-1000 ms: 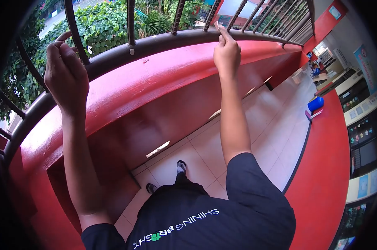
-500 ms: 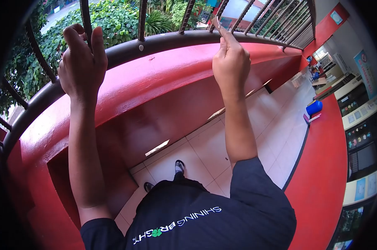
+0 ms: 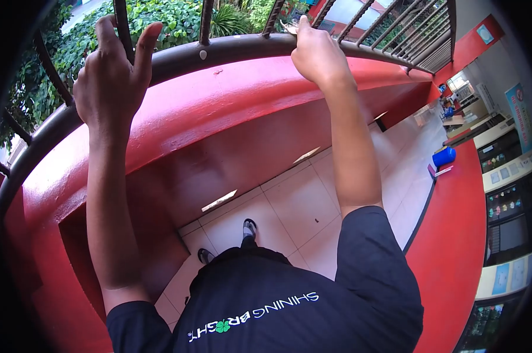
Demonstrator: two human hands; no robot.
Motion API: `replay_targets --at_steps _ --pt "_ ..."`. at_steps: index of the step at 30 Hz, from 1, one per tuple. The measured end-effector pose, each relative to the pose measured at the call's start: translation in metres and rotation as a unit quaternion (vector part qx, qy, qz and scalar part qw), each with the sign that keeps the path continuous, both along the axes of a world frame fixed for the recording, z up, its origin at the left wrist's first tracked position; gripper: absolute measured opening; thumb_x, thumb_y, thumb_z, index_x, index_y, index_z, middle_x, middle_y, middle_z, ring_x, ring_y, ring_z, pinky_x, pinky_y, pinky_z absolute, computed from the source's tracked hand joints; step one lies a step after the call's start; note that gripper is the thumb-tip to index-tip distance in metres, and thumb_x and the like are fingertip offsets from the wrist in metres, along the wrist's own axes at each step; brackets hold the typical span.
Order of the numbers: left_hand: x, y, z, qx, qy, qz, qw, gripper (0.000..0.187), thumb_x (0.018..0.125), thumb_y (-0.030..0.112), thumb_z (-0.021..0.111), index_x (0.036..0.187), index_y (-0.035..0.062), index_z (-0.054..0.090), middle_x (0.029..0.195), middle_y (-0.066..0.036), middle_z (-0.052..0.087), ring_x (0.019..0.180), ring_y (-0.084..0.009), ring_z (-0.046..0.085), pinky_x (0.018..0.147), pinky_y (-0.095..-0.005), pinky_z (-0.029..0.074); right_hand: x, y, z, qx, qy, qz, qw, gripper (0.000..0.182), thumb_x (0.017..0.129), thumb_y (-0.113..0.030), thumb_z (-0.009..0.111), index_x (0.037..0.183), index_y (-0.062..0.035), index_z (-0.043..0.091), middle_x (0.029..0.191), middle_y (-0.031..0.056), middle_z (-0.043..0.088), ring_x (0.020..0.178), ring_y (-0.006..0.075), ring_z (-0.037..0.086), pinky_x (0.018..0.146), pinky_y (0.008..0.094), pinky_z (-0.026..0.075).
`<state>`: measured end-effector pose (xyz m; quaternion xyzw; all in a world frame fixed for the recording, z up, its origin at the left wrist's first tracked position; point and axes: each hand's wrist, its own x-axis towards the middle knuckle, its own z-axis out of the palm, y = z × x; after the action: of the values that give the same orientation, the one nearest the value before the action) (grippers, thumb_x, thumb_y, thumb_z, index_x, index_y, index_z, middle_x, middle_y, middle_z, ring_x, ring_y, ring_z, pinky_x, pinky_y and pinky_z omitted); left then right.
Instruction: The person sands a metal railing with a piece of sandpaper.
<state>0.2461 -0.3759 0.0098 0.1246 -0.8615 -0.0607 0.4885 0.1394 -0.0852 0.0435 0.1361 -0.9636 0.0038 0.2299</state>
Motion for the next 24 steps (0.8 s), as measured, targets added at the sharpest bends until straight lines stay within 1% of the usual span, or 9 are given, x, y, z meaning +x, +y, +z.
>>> replay_targets --at_steps 5,12,13,14,16,18,20,22,24 --pt "-0.003 -0.004 -0.001 -0.015 0.018 0.006 1.000 0.072 0.098 0.077 0.046 0.120 0.0088 0.055 0.068 -0.018 0.072 0.071 -0.0425 0.075 0.058 -0.0539 0.059 0.007 0.011 -0.001 -0.014 0.005 0.019 1.000 0.031 0.090 0.000 0.051 0.121 0.0057 0.049 0.099 0.0383 0.069 0.102 0.0502 0.069 0.095 0.0573 0.054" --pt "0.002 -0.009 -0.002 0.009 0.018 -0.052 0.998 0.074 0.096 0.077 0.048 0.119 0.0078 0.056 0.068 -0.018 0.071 0.071 -0.0418 0.075 0.059 -0.0528 0.059 0.009 0.021 -0.017 0.005 0.035 0.051 0.998 0.033 0.091 0.007 0.049 0.120 -0.0049 0.036 0.095 0.0356 0.070 0.090 0.0545 0.068 0.078 0.0639 0.054" --pt "0.001 -0.007 -0.003 0.002 0.006 -0.029 1.000 0.069 0.099 0.073 0.049 0.122 0.0089 0.055 0.069 -0.016 0.071 0.073 -0.0418 0.075 0.062 -0.0549 0.057 0.000 0.036 -0.030 -0.046 0.077 0.120 0.989 0.034 0.090 0.010 0.048 0.117 -0.0067 0.035 0.103 0.0331 0.071 0.090 0.0543 0.068 0.078 0.0655 0.052" --pt "0.000 -0.004 -0.004 -0.001 -0.007 -0.004 1.000 0.064 0.101 0.069 0.049 0.125 0.0101 0.054 0.071 -0.014 0.071 0.075 -0.0417 0.074 0.065 -0.0569 0.055 -0.005 0.044 -0.024 -0.047 0.060 0.162 0.984 0.017 0.101 -0.006 0.045 0.115 -0.0018 0.036 0.110 0.0267 0.074 0.091 0.0539 0.069 0.077 0.0666 0.053" --pt "0.001 0.002 -0.001 -0.007 -0.026 0.017 1.000 0.064 0.102 0.069 0.049 0.124 0.0093 0.053 0.071 -0.013 0.071 0.073 -0.0413 0.074 0.064 -0.0568 0.055 -0.021 0.047 -0.012 -0.059 0.086 0.243 0.964 0.020 0.098 -0.005 0.049 0.115 -0.0016 0.037 0.105 0.0262 0.074 0.090 0.0524 0.070 0.075 0.0651 0.054" --pt "0.003 -0.001 -0.003 -0.007 -0.027 0.001 1.000 0.064 0.102 0.068 0.049 0.123 0.0084 0.053 0.073 -0.014 0.072 0.074 -0.0412 0.074 0.063 -0.0554 0.055 -0.010 0.010 -0.022 0.087 0.112 0.060 0.988 0.022 0.097 -0.005 0.052 0.114 -0.0021 0.038 0.099 0.0268 0.073 0.086 0.0491 0.072 0.071 0.0623 0.056" --pt "0.003 -0.008 -0.004 0.008 -0.014 -0.032 0.999 0.063 0.102 0.067 0.050 0.123 0.0081 0.053 0.074 -0.014 0.072 0.074 -0.0407 0.074 0.062 -0.0531 0.055 0.014 0.027 -0.028 0.070 0.096 0.043 0.992 0.027 0.098 -0.007 0.053 0.121 -0.0021 0.040 0.086 0.0264 0.072 0.081 0.0456 0.074 0.065 0.0586 0.059" --pt "-0.002 -0.014 -0.007 -0.025 0.011 -0.050 0.998 0.087 0.096 0.078 0.049 0.131 -0.0019 0.055 0.066 -0.021 0.069 0.067 -0.0407 0.074 0.054 -0.0524 0.057 0.040 0.077 -0.024 0.090 0.053 -0.074 0.992 0.035 0.094 -0.001 0.054 0.126 -0.0051 0.040 0.083 0.0265 0.072 0.082 0.0467 0.073 0.067 0.0590 0.058" --pt "-0.006 -0.010 -0.008 -0.045 0.030 -0.020 0.998 0.088 0.096 0.077 0.051 0.130 -0.0034 0.056 0.064 -0.019 0.068 0.066 -0.0402 0.074 0.054 -0.0522 0.057 0.032 0.156 -0.057 -0.001 -0.011 -0.089 0.996 0.041 0.093 0.004 0.050 0.128 -0.0116 0.037 0.097 0.0257 0.075 0.095 0.0504 0.070 0.080 0.0624 0.055"
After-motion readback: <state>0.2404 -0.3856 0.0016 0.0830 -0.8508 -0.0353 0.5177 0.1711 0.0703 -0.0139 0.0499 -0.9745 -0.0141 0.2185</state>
